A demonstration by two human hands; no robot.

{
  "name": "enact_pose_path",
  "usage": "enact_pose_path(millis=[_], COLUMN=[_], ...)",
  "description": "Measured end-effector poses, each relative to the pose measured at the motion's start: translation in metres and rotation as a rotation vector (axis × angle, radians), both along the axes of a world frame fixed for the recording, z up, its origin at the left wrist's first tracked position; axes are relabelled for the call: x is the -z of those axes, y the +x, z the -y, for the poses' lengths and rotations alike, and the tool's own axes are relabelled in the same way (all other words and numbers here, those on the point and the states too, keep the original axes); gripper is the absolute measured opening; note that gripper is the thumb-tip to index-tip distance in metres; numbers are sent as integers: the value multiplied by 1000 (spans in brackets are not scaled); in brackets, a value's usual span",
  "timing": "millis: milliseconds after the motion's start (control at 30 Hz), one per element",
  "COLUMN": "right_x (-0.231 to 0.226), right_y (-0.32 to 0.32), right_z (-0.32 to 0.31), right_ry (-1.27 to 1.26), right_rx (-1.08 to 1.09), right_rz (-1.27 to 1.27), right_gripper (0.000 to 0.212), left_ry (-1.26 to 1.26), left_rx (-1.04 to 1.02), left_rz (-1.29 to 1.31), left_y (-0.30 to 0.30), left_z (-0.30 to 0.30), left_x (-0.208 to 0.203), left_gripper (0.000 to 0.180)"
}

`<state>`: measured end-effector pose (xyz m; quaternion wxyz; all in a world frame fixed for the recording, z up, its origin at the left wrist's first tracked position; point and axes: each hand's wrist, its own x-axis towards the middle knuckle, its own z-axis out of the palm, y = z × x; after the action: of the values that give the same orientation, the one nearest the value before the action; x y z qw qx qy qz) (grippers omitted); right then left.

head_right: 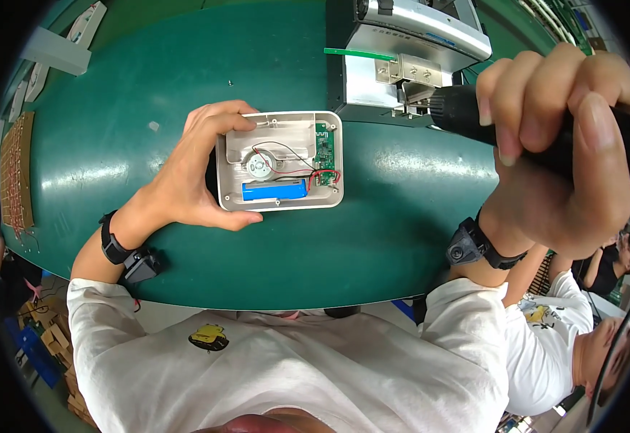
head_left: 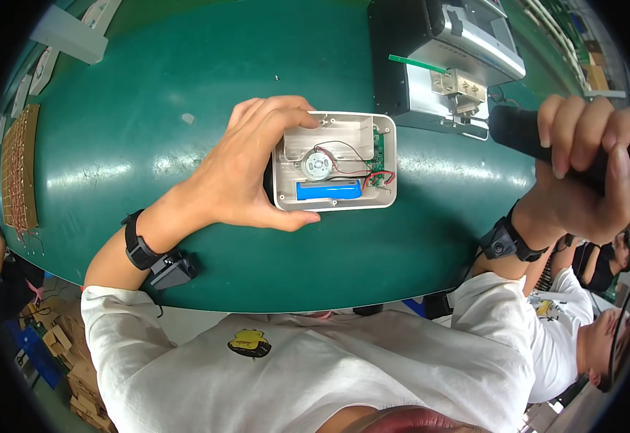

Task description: Fastening screws into electronic components using an electric screwdriver on an assembly line.

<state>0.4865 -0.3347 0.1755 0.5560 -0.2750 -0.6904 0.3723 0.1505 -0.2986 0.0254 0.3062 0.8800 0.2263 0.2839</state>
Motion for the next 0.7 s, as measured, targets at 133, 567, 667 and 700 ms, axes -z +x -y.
enact_pose_path(millis=[133,567,667,700], right_x=[-4,36,38,38], right_y=[-10,-59,-62,-62], right_z=[8,3,4,4], right_ry=[-96,-106,-124,-117], right_rx=[-159,-469,-424,-415], right_rz=[-94,14,42,81], right_gripper=[20,31,31,31], left_ry=[-5,17,23,25], left_rx=[1,-8,-13,-12], left_rz=[-8,21,15,12], left_y=[-2,0,0,0], left_z=[0,1,1,1], left_x=[2,0,-1,-1], left_gripper=[99,94,94,93])
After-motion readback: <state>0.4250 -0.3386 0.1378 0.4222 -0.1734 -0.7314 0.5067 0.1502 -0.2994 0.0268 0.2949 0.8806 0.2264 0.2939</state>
